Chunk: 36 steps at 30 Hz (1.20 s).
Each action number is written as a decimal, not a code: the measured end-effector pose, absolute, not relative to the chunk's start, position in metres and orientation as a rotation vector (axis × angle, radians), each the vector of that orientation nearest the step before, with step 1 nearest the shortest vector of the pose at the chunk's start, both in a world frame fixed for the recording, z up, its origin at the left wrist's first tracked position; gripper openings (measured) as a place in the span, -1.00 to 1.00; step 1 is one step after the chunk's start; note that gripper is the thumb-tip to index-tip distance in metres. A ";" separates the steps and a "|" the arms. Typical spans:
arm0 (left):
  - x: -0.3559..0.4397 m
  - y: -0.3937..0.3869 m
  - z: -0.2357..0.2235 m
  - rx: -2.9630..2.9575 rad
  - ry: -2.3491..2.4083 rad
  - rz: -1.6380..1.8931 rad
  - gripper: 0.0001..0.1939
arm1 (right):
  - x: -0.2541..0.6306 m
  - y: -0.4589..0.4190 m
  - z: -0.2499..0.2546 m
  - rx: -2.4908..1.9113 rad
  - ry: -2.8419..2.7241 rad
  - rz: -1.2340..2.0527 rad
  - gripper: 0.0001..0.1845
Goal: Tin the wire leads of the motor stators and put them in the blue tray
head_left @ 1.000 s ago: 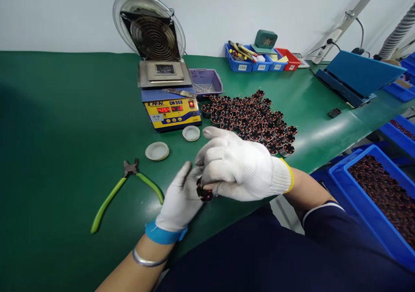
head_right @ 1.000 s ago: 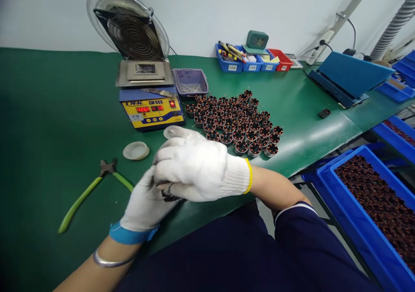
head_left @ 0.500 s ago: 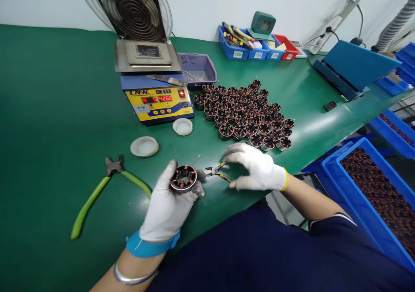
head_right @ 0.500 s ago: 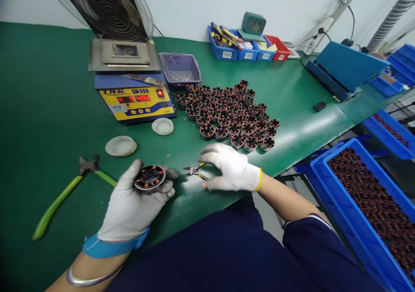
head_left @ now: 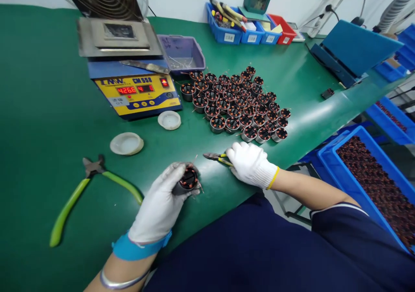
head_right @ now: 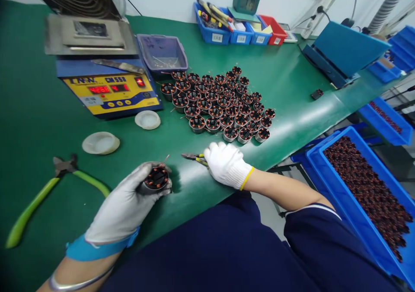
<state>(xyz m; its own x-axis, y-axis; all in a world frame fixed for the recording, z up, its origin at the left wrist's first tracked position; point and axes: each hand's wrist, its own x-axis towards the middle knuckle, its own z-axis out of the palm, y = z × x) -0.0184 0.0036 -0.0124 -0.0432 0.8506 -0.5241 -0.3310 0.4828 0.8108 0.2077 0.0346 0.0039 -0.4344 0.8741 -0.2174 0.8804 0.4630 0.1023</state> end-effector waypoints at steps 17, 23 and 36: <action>-0.012 0.002 -0.005 0.948 1.365 0.636 -0.34 | 0.240 0.038 0.001 0.978 1.762 -2.436 -0.24; -0.010 0.005 -0.001 1.029 1.346 0.618 -0.45 | 0.236 0.039 0.006 1.054 1.842 -2.286 -0.30; -0.011 0.004 -0.003 1.000 1.335 0.595 -0.53 | 0.239 0.038 0.004 1.059 2.256 -1.937 -0.56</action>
